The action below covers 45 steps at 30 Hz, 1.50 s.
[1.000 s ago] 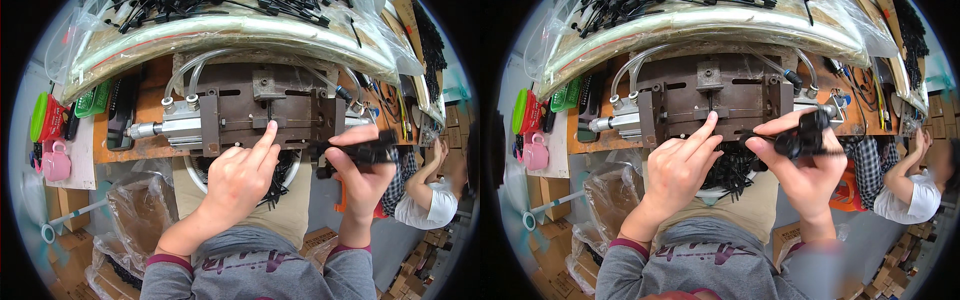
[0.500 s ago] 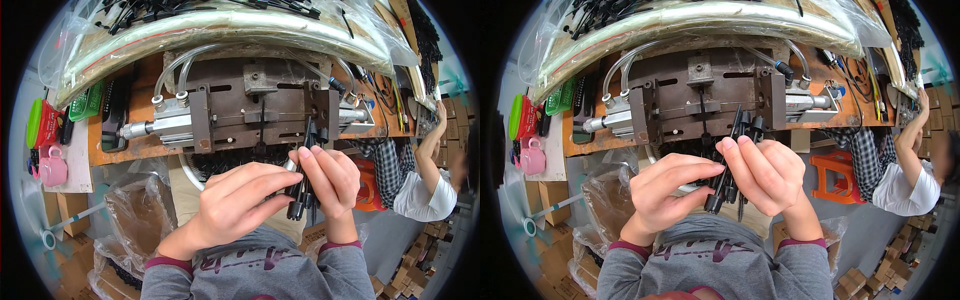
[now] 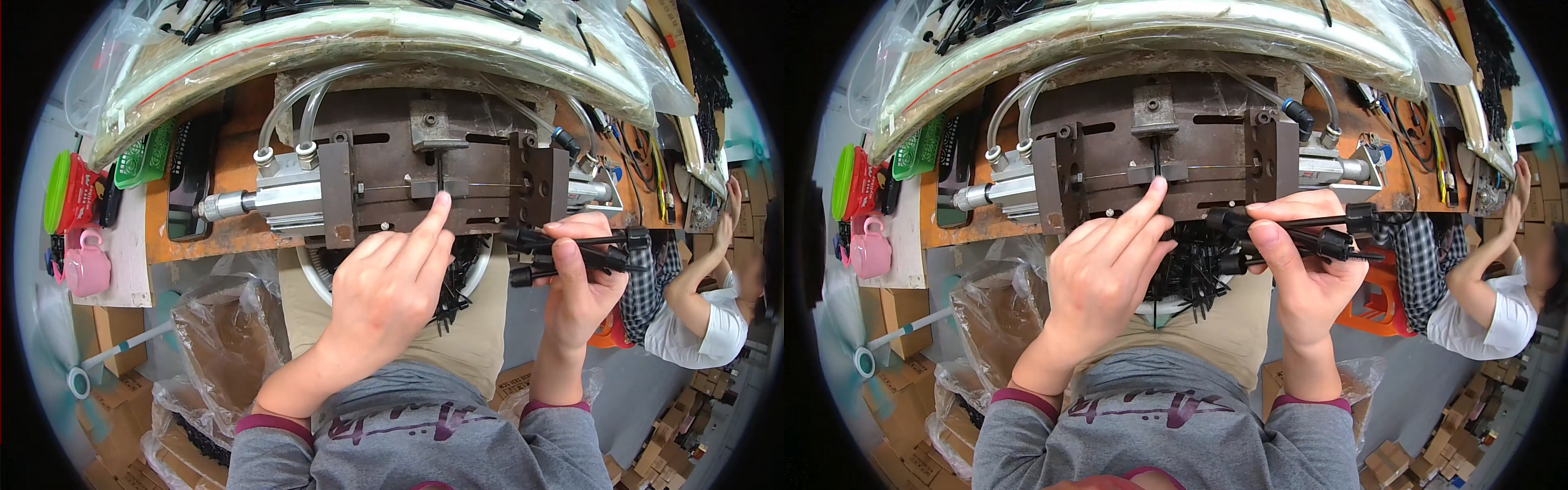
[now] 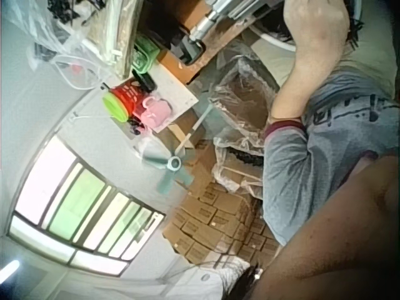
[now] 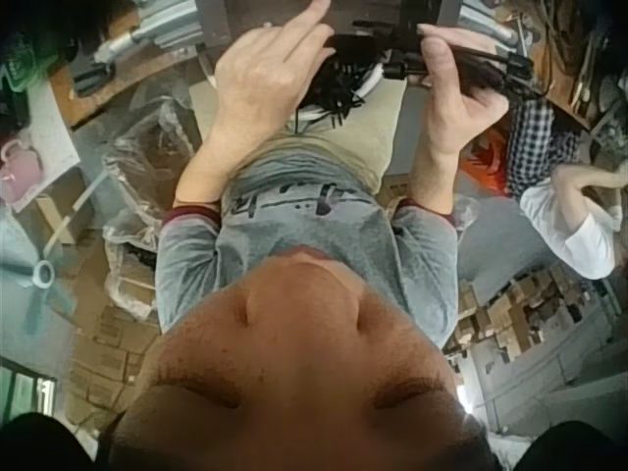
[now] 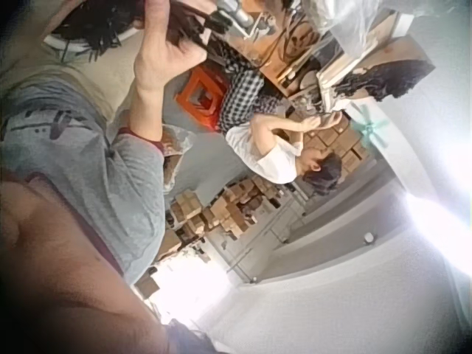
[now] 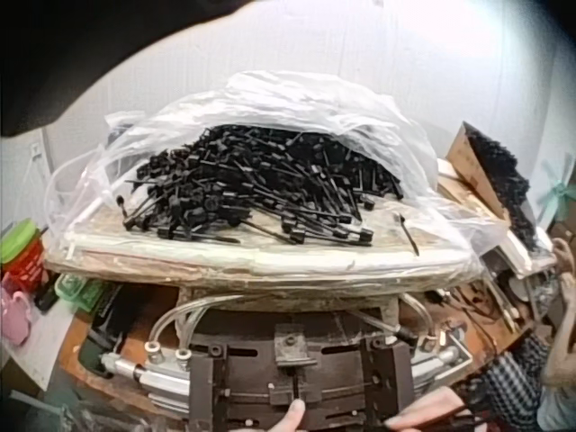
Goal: Manually assemble and inspect black electronic connector components using a specialized industrial press machine.
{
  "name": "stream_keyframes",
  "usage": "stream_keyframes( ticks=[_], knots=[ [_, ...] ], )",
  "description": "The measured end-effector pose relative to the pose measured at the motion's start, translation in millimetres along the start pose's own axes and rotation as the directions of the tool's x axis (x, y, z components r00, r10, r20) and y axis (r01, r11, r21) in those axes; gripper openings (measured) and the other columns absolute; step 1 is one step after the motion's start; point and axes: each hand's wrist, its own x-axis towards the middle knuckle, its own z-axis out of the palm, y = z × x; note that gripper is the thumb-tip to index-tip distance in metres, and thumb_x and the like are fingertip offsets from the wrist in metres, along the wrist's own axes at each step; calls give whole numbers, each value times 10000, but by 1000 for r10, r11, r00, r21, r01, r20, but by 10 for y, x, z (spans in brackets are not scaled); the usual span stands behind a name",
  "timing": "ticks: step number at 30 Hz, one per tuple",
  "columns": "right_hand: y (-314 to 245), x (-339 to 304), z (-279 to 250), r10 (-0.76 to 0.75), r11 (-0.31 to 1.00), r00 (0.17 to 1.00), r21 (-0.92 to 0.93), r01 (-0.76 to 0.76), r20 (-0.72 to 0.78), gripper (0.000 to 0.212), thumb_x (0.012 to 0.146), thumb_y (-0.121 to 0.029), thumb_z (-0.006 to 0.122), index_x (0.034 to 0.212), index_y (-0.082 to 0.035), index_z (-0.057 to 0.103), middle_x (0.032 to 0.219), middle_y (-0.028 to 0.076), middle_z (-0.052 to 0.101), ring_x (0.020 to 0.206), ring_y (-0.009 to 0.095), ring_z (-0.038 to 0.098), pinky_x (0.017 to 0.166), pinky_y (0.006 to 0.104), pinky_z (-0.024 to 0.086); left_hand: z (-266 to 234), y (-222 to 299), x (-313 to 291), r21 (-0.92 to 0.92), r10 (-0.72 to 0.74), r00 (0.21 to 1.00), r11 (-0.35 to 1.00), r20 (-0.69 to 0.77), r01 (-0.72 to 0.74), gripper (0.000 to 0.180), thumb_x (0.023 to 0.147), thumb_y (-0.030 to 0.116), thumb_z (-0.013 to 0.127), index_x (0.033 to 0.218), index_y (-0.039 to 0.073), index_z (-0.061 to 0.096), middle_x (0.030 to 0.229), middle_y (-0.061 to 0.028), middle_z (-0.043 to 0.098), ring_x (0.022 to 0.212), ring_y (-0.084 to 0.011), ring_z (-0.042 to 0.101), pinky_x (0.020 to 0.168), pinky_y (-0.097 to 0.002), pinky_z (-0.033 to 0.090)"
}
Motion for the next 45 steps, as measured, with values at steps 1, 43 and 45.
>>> stream_keyframes(
  ticks=[1,43,45],
  knots=[
    [-9,1,-8,33,999,999,36,-34,21,99,884,-20,727,958,44,711,945,101,652,673,83,606,452,172,464,-17,-3,32,8,-4,1000,1000,11,4,262,735,106,802,959,23,694,1254,-131,685,752,-205,674,682,-312,534],
    [3,-71,-53,-155,988,984,-41,152,-92,194,806,55,757,987,21,694,978,111,600,697,153,622,553,235,529,-69,13,-68,-131,-25,996,991,-82,14,296,660,117,868,900,25,721,1169,-148,716,735,-205,682,648,-285,539],
    [26,-115,-85,-229,948,972,-238,210,-58,248,766,39,803,993,-3,714,974,94,615,784,168,628,652,268,530,20,-8,-68,-52,-6,999,999,-50,4,276,685,133,842,902,35,703,1221,-135,702,689,-192,659,623,-275,513]
  ],
)
